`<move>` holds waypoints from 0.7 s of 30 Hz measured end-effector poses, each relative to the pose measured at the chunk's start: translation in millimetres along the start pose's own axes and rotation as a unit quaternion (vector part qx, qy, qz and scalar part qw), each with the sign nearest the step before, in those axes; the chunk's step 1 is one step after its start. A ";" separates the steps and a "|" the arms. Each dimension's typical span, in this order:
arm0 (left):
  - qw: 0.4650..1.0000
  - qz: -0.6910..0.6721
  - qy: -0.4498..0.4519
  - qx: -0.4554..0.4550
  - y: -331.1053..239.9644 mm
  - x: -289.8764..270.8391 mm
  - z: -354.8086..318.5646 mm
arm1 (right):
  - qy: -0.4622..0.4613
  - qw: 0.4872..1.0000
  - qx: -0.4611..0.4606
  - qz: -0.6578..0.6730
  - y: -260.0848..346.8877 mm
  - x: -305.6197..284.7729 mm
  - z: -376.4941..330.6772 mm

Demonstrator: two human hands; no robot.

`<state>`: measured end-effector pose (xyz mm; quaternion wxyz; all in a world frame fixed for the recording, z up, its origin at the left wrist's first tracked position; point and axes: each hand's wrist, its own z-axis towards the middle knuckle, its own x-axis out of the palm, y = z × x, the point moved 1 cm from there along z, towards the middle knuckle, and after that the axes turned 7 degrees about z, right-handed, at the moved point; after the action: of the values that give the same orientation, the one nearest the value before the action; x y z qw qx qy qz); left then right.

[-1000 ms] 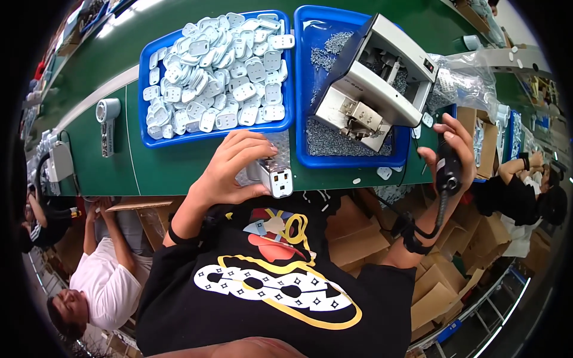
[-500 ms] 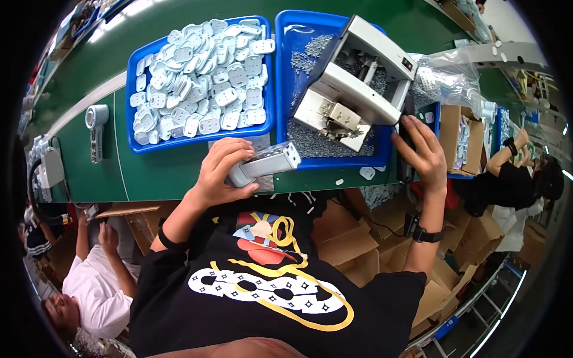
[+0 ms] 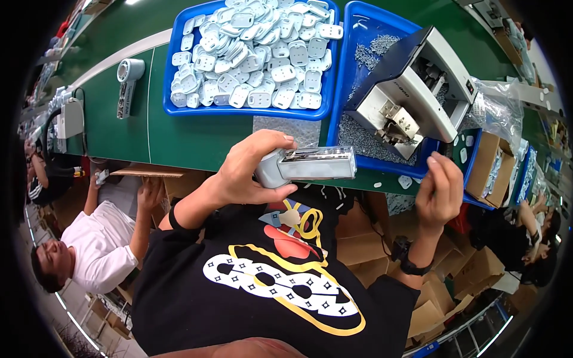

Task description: Assembling electronic components using an electric screwdriver at a factory workbench.

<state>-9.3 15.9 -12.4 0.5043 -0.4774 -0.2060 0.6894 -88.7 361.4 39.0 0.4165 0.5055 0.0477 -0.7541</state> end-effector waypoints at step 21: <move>0.884 -0.358 -0.151 -0.261 -42.7 -33.3 -43.6 | 0.264 0.673 0.348 0.597 138.3 88.1 28.8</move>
<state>50.9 -5.1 15.3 0.5364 -0.3755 -0.6092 0.4474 -28.5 206.5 30.6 0.5419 0.7127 -0.4222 -0.1420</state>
